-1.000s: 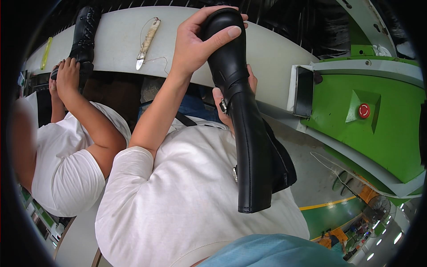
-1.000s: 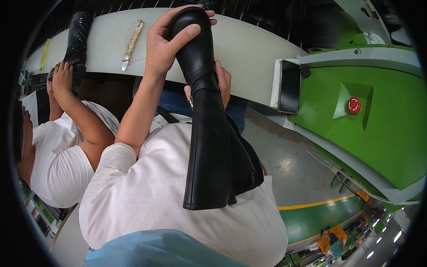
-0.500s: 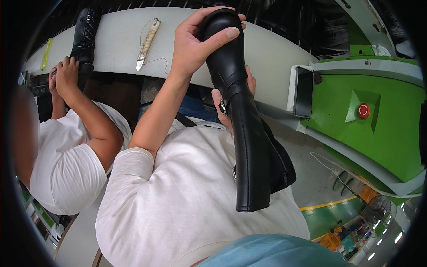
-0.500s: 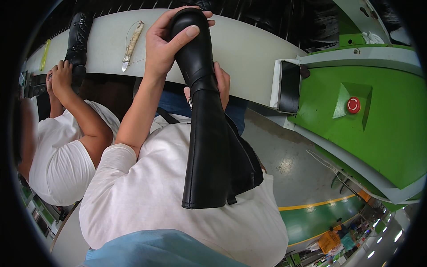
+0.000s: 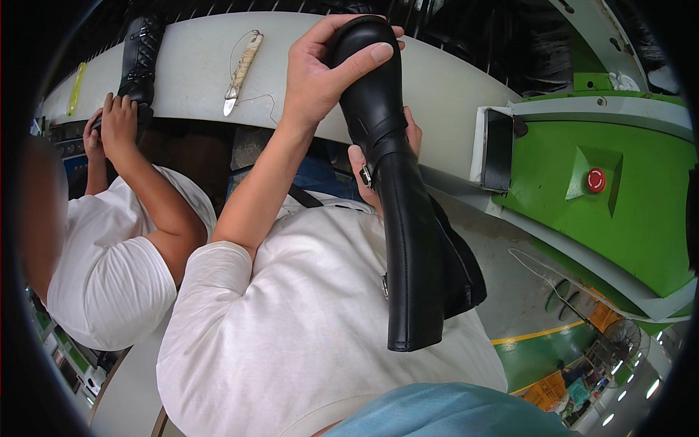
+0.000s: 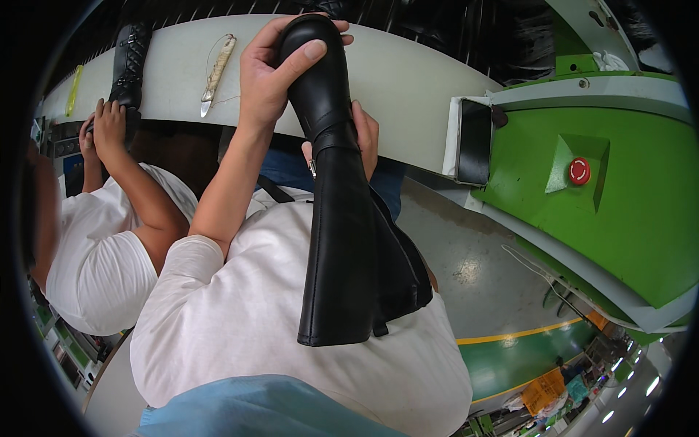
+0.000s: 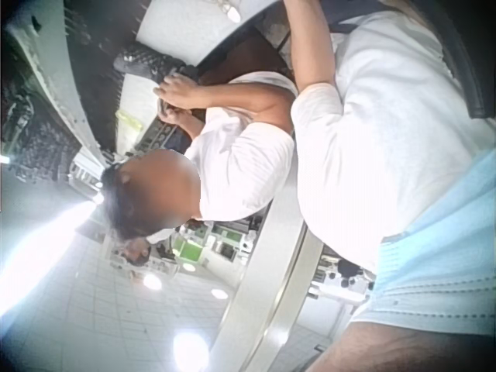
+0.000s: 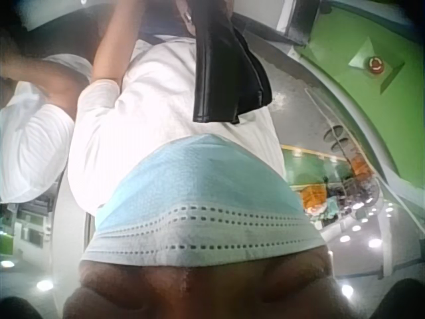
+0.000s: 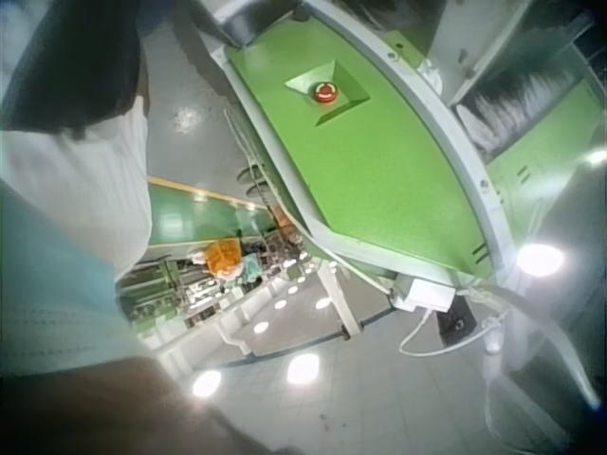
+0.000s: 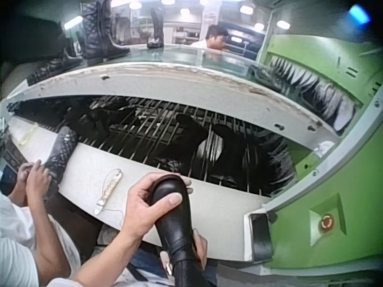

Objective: The person inspects black leather boots on a factory assembly line. They rotate the boot to examine the sole, heel, and upper, and use a small tool to check the stitching or seams. The person then places the boot on the conveyor belt and picks up another one to repeat the process.

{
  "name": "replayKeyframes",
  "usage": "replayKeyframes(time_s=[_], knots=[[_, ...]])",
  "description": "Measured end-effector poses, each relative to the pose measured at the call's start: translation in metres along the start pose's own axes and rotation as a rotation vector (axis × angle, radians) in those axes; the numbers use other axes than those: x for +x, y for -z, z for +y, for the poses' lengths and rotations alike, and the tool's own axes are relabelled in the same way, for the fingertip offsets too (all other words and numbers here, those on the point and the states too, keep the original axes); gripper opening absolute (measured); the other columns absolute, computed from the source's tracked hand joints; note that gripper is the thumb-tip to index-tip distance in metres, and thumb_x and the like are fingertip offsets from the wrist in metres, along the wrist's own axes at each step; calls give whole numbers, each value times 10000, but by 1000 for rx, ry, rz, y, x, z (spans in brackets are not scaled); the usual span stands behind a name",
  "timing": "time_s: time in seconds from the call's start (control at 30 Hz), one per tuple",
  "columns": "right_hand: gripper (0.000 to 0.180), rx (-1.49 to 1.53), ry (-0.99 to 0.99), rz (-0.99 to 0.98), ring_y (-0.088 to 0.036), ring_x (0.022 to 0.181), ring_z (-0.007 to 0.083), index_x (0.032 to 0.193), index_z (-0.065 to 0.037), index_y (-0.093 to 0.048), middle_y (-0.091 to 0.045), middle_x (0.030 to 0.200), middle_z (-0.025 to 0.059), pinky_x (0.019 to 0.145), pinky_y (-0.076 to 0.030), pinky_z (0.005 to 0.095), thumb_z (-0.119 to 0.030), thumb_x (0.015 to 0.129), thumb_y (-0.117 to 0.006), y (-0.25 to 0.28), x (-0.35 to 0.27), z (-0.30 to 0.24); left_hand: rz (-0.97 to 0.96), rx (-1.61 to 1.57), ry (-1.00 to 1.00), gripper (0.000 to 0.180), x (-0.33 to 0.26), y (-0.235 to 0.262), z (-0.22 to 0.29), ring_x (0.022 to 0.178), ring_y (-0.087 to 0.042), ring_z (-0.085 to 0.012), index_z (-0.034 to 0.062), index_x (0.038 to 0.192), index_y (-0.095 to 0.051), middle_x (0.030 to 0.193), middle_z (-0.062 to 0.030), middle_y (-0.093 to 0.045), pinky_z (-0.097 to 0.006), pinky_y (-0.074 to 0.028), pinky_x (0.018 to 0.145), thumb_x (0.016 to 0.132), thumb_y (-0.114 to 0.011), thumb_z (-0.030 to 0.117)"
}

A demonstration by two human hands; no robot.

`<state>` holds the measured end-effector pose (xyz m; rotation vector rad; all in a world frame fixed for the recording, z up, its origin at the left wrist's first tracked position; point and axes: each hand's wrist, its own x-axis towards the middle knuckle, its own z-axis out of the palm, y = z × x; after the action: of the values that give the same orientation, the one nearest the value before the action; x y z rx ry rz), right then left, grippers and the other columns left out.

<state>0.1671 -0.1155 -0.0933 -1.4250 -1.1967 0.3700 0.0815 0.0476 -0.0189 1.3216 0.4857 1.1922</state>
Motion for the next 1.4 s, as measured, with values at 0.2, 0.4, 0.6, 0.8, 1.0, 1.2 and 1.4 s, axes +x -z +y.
replayKeyframes(time_s=[0.2,0.4,0.6,0.8,1.0,1.2,1.4], knots=[[956,-4,37,2,-584,1258,301,1689,55,-316,-500,1438,194,1089,-504,437,-93,889,-816,1,2,5,12,-6,14,384,0,-1,0,1190,-809,-350,-11,1309,-694,1300,-248,-803,-436,-677,993,1012,-826,193],[973,-34,45,-9,-585,1255,313,1690,54,-316,-500,1422,195,1089,-501,439,-120,890,-843,2,4,2,38,-21,24,364,-3,-3,2,1182,-809,-340,-6,1296,-685,1290,-242,-806,-427,-675,987,1024,-814,199],[984,-12,21,-18,-584,1258,314,1689,44,-316,-494,1415,184,1092,-500,437,-136,892,-864,4,4,0,47,-23,17,373,-4,-6,2,1180,-808,-332,-4,1309,-676,1288,-241,-807,-420,-671,986,1034,-806,213],[992,-25,40,5,-614,1263,323,1682,18,-364,-523,1427,189,1082,-526,429,-135,867,-909,6,6,-1,41,-17,31,386,-3,-8,5,1193,-806,-339,-6,1327,-674,1291,-248,-804,-428,-671,996,1041,-801,220],[962,2,84,83,-682,1225,364,1643,23,-459,-597,1417,226,1027,-582,441,-160,852,-974,4,6,-4,7,0,7,468,-4,-8,8,1203,-802,-357,-13,1415,-665,1317,-258,-792,-437,-669,1006,1030,-799,216],[915,-85,306,104,-690,1196,394,1595,126,-428,-614,1378,300,990,-608,451,-218,917,-938,10,10,0,-73,2,-43,571,-5,-4,23,1208,-797,-389,-15,1466,-657,1343,-259,-780,-467,-666,1018,986,-818,248],[895,-65,344,119,-712,1171,397,1576,131,-425,-641,1367,319,951,-643,462,-267,944,-917,12,10,-11,-118,2,-163,578,-8,-7,47,1188,-800,-403,-10,1466,-658,1340,-271,-777,-497,-666,1014,959,-830,209]])
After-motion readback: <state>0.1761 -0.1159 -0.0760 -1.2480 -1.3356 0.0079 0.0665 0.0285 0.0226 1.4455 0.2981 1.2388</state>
